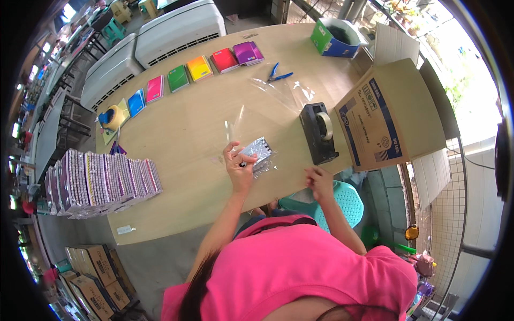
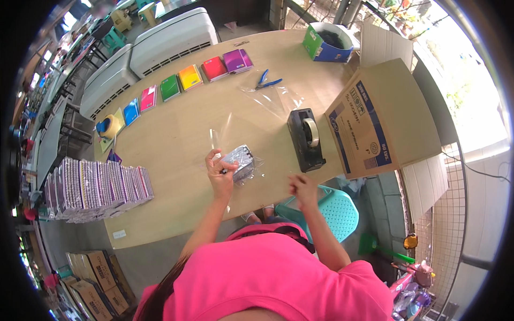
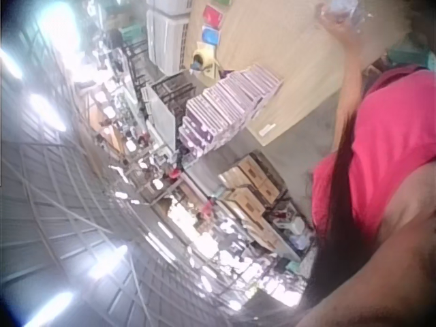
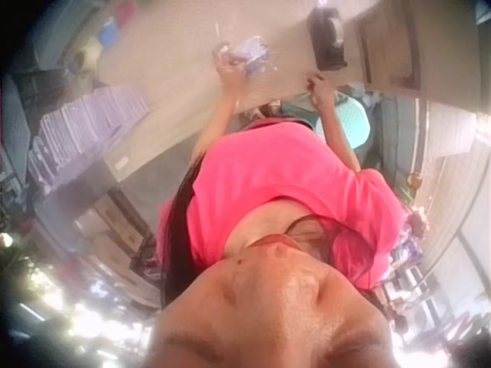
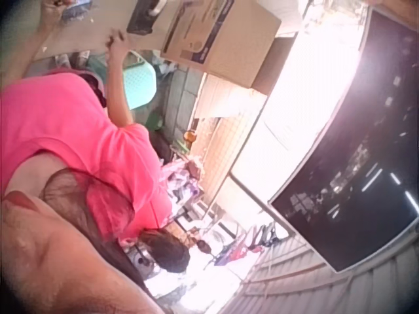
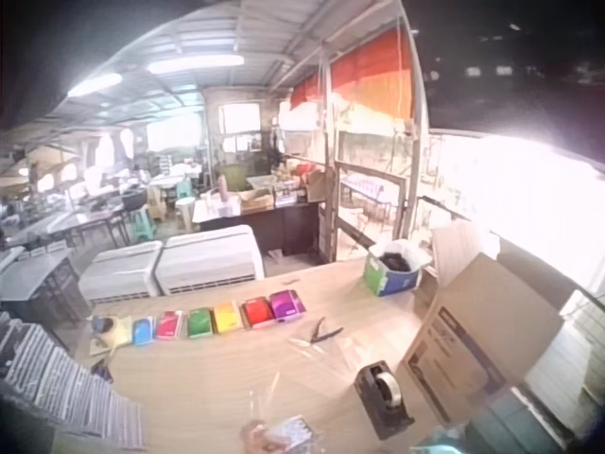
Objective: The person selects several colorful notebooks from a row, stacks them together, slides the stack into a plastic sleeve, and applies adhesive tape to seal the package.
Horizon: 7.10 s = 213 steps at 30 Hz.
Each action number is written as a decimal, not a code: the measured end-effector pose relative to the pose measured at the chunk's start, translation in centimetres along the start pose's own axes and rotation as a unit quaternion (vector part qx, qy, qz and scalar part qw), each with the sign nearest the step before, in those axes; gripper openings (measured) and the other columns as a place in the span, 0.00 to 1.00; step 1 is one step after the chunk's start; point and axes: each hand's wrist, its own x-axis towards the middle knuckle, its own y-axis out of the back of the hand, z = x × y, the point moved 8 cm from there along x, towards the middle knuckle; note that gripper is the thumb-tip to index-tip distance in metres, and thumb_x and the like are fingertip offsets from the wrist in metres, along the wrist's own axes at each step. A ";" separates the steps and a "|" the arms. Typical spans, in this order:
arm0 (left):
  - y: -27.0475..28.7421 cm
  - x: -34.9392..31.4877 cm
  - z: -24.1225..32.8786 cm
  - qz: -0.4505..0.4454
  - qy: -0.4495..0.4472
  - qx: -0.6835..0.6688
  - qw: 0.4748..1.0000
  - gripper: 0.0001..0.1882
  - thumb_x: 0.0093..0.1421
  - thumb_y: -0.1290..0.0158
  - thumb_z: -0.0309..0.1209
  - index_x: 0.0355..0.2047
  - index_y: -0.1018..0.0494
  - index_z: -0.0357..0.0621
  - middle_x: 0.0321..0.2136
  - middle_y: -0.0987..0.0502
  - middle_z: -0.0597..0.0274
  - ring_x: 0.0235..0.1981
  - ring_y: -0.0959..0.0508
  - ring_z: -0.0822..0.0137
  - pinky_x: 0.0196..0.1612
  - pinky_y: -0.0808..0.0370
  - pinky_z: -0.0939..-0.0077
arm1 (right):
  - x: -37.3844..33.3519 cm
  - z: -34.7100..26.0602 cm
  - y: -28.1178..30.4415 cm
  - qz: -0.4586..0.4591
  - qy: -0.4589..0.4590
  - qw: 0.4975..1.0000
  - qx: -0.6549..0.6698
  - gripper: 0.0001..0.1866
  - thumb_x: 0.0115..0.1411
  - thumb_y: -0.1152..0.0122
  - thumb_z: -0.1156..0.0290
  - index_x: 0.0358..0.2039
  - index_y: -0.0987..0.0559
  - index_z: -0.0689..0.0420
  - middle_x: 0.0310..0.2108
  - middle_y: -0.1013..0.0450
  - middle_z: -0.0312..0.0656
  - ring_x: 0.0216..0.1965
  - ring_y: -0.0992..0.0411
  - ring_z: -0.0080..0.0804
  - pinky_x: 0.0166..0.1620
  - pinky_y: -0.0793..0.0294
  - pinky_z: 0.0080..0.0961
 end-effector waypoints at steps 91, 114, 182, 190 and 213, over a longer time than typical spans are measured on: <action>0.3 -0.6 4.8 -0.302 -0.279 0.275 0.869 0.40 0.38 0.28 0.48 0.55 0.28 0.74 0.66 0.50 0.53 0.68 0.50 0.49 0.64 0.57 0.28 | 1.4 -8.7 -21.6 -0.482 0.281 0.731 -0.392 0.49 0.47 0.30 0.77 0.67 0.45 0.49 0.39 0.27 0.44 0.46 0.27 0.38 0.55 0.28 0.35; -1.2 -0.1 3.3 -0.232 -0.196 0.159 0.940 0.10 0.48 0.31 0.34 0.27 0.22 0.50 0.58 0.40 0.49 0.59 0.35 0.49 0.61 0.37 0.53 | 1.8 -9.3 -21.5 -0.457 0.306 0.744 -0.380 0.48 0.45 0.27 0.75 0.65 0.42 0.49 0.34 0.25 0.42 0.41 0.25 0.35 0.49 0.27 0.32; -3.7 0.6 0.7 -0.240 0.028 0.022 0.970 0.08 0.48 0.37 0.18 0.29 0.17 0.43 0.39 0.24 0.57 0.47 0.23 0.61 0.49 0.27 0.70 | 7.2 -11.5 8.6 0.048 0.179 0.941 -0.282 0.09 0.53 0.30 0.67 0.28 0.16 0.61 0.25 0.22 0.42 0.28 0.25 0.31 0.36 0.29 0.26; -1.7 1.1 0.0 -0.235 0.046 0.028 0.970 0.08 0.48 0.37 0.18 0.29 0.16 0.44 0.40 0.25 0.58 0.46 0.24 0.63 0.47 0.27 0.71 | 3.4 -5.8 9.8 0.079 0.107 0.971 -0.197 0.13 0.58 0.32 0.61 0.24 0.18 0.56 0.21 0.24 0.35 0.22 0.29 0.24 0.29 0.31 0.24; -3.7 1.5 1.0 -0.274 0.017 0.040 0.961 0.10 0.47 0.36 0.20 0.31 0.18 0.43 0.41 0.24 0.57 0.45 0.22 0.63 0.47 0.26 0.71 | 0.4 -2.7 -10.4 -0.061 0.298 0.942 -0.140 0.58 0.53 0.30 0.74 0.71 0.64 0.59 0.27 0.26 0.42 0.26 0.28 0.24 0.31 0.28 0.21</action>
